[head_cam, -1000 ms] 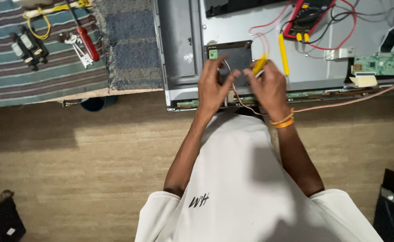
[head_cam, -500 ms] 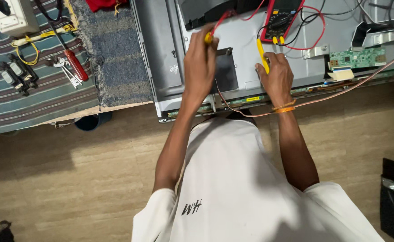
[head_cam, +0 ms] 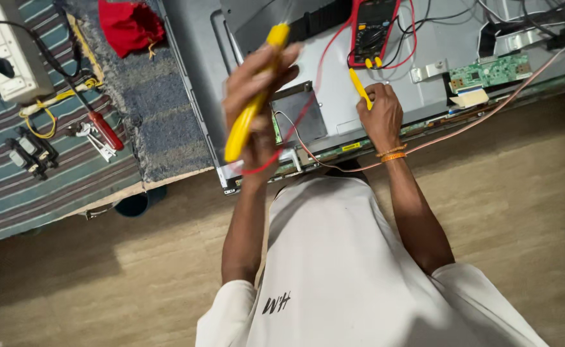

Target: The person is working on a disassembled television, using a multimeter to test a small circuit board. They connect the multimeter probes to various points on the board, likely checking for continuity or voltage.

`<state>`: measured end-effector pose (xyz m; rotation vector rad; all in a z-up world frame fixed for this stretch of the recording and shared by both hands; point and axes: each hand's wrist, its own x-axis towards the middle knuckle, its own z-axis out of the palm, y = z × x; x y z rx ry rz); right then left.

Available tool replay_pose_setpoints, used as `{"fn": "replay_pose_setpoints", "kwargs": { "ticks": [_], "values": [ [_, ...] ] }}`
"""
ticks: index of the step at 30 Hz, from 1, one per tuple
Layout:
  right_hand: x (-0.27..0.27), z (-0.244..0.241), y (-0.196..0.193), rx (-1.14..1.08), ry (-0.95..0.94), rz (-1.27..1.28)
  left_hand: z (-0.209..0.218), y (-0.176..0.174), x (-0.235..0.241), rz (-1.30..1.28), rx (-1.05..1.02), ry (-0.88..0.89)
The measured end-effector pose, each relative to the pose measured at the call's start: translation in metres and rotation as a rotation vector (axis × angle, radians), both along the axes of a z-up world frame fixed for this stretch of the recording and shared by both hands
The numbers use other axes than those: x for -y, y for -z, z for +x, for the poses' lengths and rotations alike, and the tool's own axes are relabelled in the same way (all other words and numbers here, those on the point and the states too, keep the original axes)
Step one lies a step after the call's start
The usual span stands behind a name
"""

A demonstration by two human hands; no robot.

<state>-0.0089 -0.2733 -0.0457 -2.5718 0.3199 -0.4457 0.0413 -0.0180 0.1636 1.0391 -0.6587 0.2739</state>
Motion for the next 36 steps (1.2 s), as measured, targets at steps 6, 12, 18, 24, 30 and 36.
{"fn": "replay_pose_setpoints", "kwargs": {
  "ticks": [6, 12, 18, 24, 30, 36],
  "values": [
    [0.002, -0.001, -0.007, -0.010, -0.096, 0.037, -0.013, -0.008, -0.044, -0.247, 0.085, -0.727],
    [0.004, -0.031, -0.018, 0.039, -0.106, 0.107, -0.048, -0.018, -0.121, -0.296, 0.212, -0.974],
    [0.037, -0.067, -0.035, 0.067, 0.014, -0.033, -0.073, -0.017, -0.184, -0.345, 0.128, -1.093],
    [0.076, -0.087, -0.048, 0.161, 0.105, -0.131, -0.100, -0.017, -0.234, -0.429, 0.029, -1.125],
    [0.075, -0.071, -0.083, 0.486, 0.035, 0.042, -0.106, -0.012, -0.231, -0.529, -0.060, -0.958],
    [0.054, -0.018, -0.100, 0.532, 0.001, 0.028, -0.072, 0.030, -0.155, -0.334, -0.353, -0.810]
  ]
}}
